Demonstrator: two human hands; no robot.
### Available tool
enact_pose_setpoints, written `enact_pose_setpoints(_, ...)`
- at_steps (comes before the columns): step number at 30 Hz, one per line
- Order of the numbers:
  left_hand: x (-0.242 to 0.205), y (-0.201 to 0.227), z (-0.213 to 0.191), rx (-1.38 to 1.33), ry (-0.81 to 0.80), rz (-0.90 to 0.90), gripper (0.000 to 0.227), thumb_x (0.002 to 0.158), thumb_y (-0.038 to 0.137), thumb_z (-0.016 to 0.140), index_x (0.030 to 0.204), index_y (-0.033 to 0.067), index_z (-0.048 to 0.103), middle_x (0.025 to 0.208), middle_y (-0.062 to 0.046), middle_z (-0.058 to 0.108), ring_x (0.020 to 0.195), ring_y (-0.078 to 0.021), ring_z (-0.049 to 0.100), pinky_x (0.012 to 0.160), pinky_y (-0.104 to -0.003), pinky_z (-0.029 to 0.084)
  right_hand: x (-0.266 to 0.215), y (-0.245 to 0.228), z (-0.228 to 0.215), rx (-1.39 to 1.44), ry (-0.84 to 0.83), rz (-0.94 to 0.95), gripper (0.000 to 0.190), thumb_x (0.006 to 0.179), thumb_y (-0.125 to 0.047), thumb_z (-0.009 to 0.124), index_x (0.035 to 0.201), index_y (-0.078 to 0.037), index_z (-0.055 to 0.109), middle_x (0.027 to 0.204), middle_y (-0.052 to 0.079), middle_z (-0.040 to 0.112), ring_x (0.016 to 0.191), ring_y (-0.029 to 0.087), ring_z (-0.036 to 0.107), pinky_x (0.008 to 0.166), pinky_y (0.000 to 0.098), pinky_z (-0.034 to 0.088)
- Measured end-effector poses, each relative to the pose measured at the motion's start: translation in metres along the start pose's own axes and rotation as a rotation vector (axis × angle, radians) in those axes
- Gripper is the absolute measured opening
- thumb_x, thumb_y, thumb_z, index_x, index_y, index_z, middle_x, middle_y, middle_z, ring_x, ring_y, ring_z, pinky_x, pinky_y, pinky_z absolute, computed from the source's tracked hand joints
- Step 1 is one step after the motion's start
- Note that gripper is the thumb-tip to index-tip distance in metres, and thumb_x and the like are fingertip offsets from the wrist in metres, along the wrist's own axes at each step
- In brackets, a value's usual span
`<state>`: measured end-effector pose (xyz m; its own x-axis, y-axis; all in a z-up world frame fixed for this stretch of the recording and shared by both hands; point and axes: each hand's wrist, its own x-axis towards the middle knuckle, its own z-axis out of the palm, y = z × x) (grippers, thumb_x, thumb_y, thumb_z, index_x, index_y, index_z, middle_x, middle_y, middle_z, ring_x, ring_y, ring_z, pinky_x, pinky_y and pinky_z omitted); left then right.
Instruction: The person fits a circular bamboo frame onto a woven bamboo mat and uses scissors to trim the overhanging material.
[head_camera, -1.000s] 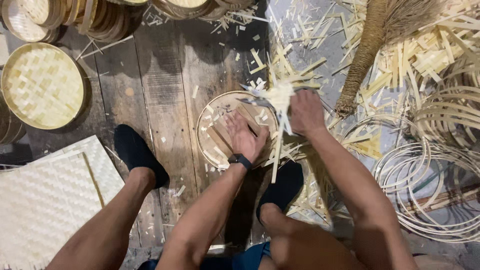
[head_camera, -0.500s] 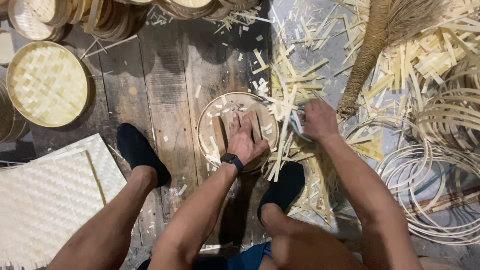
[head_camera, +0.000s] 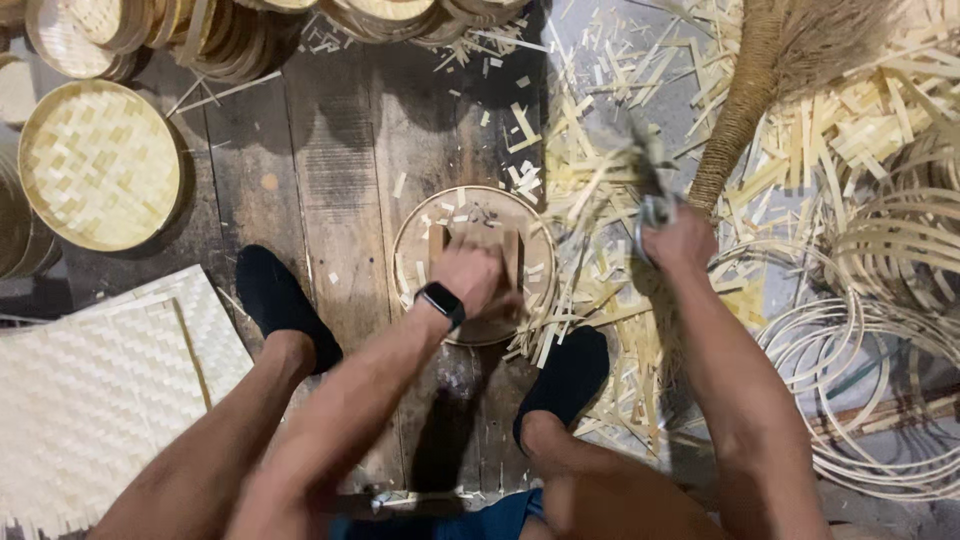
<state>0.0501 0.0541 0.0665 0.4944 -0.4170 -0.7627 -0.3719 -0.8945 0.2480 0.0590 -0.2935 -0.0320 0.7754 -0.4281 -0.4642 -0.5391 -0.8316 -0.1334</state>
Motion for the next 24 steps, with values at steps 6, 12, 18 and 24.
enact_pose_setpoints(6, -0.031, 0.024, -0.047, 0.408, 0.896, 0.927, 0.052, 0.094, 0.048, 0.062, 0.115, 0.0005, 0.069, 0.088, -0.013, 0.074, 0.087, -0.0265, 0.068, 0.091, -0.045, 0.051, -0.019, 0.028, 0.031, -0.307, 0.329, -0.305, 0.079, 0.065, -0.046, 0.092, 0.116, 0.006, 0.061, 0.115, 0.028, 0.063, 0.107, 0.043, 0.064, 0.094, 0.0472, 0.055)
enact_pose_setpoints(12, -0.050, 0.032, -0.076, 0.332, 1.165, 1.012, 0.034, 0.083, 0.017, 0.069, 0.111, -0.0015, 0.070, 0.085, -0.006, 0.068, 0.086, -0.0225, 0.066, 0.098, -0.041, 0.049, -0.107, -0.014, 0.088, 0.565, -0.417, -0.709, 0.025, 0.077, -0.018, 0.076, 0.093, -0.001, 0.068, 0.092, 0.014, 0.075, 0.084, 0.021, 0.069, 0.070, 0.0376, 0.055)
enact_pose_setpoints(18, -0.046, 0.028, -0.074, 0.354, 1.132, 0.971, 0.029, 0.089, 0.018, 0.068, 0.113, 0.0011, 0.069, 0.087, -0.008, 0.069, 0.086, -0.0217, 0.065, 0.101, -0.044, 0.048, -0.056, -0.022, 0.020, 0.493, -0.383, -0.240, 0.011, 0.085, -0.021, 0.068, 0.083, -0.011, 0.072, 0.093, 0.011, 0.075, 0.082, 0.022, 0.072, 0.071, 0.0365, 0.060)
enact_pose_setpoints(24, -0.035, 0.015, -0.073, 0.350, 1.119, 0.927, 0.031, 0.086, 0.014, 0.067, 0.114, 0.0011, 0.070, 0.086, -0.004, 0.070, 0.087, -0.0208, 0.068, 0.105, -0.045, 0.048, -0.035, -0.033, -0.051, 1.330, -0.133, -0.190, 0.029, 0.098, -0.027, 0.073, 0.119, -0.008, 0.067, 0.113, 0.007, 0.072, 0.100, 0.015, 0.074, 0.088, 0.0305, 0.063)
